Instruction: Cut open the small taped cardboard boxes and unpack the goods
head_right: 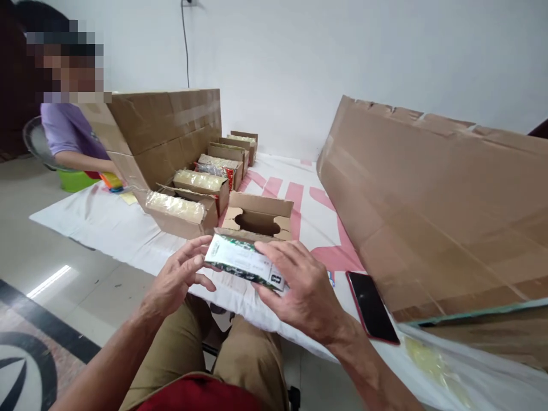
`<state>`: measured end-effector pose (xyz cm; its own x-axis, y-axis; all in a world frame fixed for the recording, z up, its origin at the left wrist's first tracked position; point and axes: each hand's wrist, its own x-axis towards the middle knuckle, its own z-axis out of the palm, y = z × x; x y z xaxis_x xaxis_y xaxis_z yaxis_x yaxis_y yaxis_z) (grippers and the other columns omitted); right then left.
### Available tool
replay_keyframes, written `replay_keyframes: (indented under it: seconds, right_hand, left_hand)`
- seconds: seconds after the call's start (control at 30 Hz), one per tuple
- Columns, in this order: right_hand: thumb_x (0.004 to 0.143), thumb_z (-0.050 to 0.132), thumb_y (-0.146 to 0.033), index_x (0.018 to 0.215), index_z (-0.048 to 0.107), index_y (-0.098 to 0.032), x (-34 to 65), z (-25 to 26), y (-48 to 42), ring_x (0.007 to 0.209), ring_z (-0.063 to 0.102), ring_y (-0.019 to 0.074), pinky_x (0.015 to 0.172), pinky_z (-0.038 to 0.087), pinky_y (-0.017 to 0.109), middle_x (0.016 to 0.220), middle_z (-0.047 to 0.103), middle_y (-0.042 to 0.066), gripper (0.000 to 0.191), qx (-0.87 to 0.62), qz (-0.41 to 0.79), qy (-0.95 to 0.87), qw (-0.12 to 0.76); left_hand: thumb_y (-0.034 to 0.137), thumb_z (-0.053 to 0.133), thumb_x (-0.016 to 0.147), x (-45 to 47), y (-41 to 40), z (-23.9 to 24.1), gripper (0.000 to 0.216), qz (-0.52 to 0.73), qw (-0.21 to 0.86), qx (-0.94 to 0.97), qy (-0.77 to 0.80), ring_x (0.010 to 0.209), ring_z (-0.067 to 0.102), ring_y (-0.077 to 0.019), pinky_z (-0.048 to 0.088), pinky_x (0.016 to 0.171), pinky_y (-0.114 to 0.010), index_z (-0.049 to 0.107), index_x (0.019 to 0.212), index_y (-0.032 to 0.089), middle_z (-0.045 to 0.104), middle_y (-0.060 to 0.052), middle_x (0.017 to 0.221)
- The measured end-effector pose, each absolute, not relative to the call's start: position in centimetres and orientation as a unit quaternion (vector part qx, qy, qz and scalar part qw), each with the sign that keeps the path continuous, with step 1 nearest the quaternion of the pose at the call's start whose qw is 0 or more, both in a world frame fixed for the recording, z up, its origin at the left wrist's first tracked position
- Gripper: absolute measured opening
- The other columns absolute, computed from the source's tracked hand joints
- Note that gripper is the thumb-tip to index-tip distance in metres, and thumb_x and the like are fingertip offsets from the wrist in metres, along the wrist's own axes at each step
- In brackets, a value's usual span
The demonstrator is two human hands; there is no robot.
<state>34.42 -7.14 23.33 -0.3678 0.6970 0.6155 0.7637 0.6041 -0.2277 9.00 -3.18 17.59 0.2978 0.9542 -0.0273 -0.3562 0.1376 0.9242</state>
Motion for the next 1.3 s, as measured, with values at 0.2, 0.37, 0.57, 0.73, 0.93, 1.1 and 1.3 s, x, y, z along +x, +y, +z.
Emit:
replay_keyframes:
  seconds: [0.2,0.37,0.57,0.73,0.93,1.1,1.3]
  right_hand:
    - [0.092,0.062,-0.012,0.149,0.052,-0.027,31.9,24.0,-7.4,0.124,0.063,0.0315,0.101,0.054,0.050,0.137,0.067,0.013,0.060,-0.345,-0.162,-0.893,0.238]
    - [0.093,0.072,-0.042,0.163,0.031,-0.030,32.9,23.6,-9.1,0.143,0.050,0.0378,0.108,0.052,0.057,0.161,0.045,0.017,0.081,-0.461,-0.041,-0.821,0.335]
    - [0.092,0.066,-0.064,0.142,0.056,-0.026,32.5,20.6,-9.3,0.108,0.073,0.0276,0.086,0.064,0.040,0.127,0.072,0.013,0.063,-0.481,0.342,-0.653,0.474]
    - [0.077,0.086,-0.059,0.121,0.065,-0.024,29.9,19.9,-8.7,0.099,0.073,0.0237,0.088,0.061,0.038,0.112,0.077,0.008,0.060,-0.471,0.403,-0.597,0.509]
    - [0.074,0.089,-0.058,0.115,0.066,-0.024,27.4,20.1,-7.8,0.093,0.071,0.0217,0.082,0.060,0.035,0.106,0.077,0.006,0.058,-0.456,0.417,-0.595,0.514]
    - [0.075,0.090,-0.053,0.123,0.064,-0.027,26.5,23.0,-8.0,0.098,0.071,0.0213,0.085,0.059,0.034,0.115,0.075,0.006,0.060,-0.418,0.382,-0.629,0.533]
    - [0.077,0.089,-0.048,0.128,0.059,-0.029,25.6,21.2,-7.2,0.091,0.071,0.0194,0.080,0.058,0.031,0.107,0.076,0.003,0.062,-0.433,0.396,-0.634,0.503]
  left_hand:
    - [0.048,0.090,0.072,8.1,-4.0,17.7,0.064,0.453,0.744,0.402,0.282,0.087,0.073,-0.0235,0.063,0.062,-0.032,0.065,0.122,0.017,0.075,-0.012,0.107]
    - [0.043,0.095,0.067,7.4,-4.6,17.6,0.060,0.552,0.673,0.409,0.274,0.097,0.071,-0.0218,0.060,0.084,-0.032,0.069,0.116,0.018,0.075,-0.008,0.106]
    - [0.035,0.093,0.071,6.6,-5.1,17.9,0.057,0.573,0.634,0.465,0.230,0.104,0.069,-0.0217,0.057,0.090,-0.031,0.070,0.121,0.022,0.073,-0.007,0.112]
    - [0.037,0.089,0.077,5.3,-5.3,17.6,0.062,0.538,0.633,0.506,0.231,0.106,0.070,-0.0232,0.056,0.093,-0.034,0.064,0.132,0.024,0.070,-0.009,0.122]
    - [0.039,0.092,0.074,2.9,-5.1,18.3,0.065,0.580,0.588,0.502,0.255,0.102,0.070,-0.0221,0.058,0.089,-0.034,0.060,0.128,0.024,0.068,-0.008,0.120]
    - [0.038,0.088,0.079,1.9,-5.8,21.0,0.054,0.617,0.540,0.526,0.227,0.105,0.070,-0.0230,0.061,0.091,-0.037,0.065,0.126,0.027,0.069,-0.008,0.126]
    - [0.035,0.093,0.071,-0.4,-4.9,18.9,0.060,0.587,0.512,0.550,0.303,0.107,0.065,-0.0214,0.058,0.086,-0.030,0.069,0.126,0.026,0.063,-0.008,0.126]
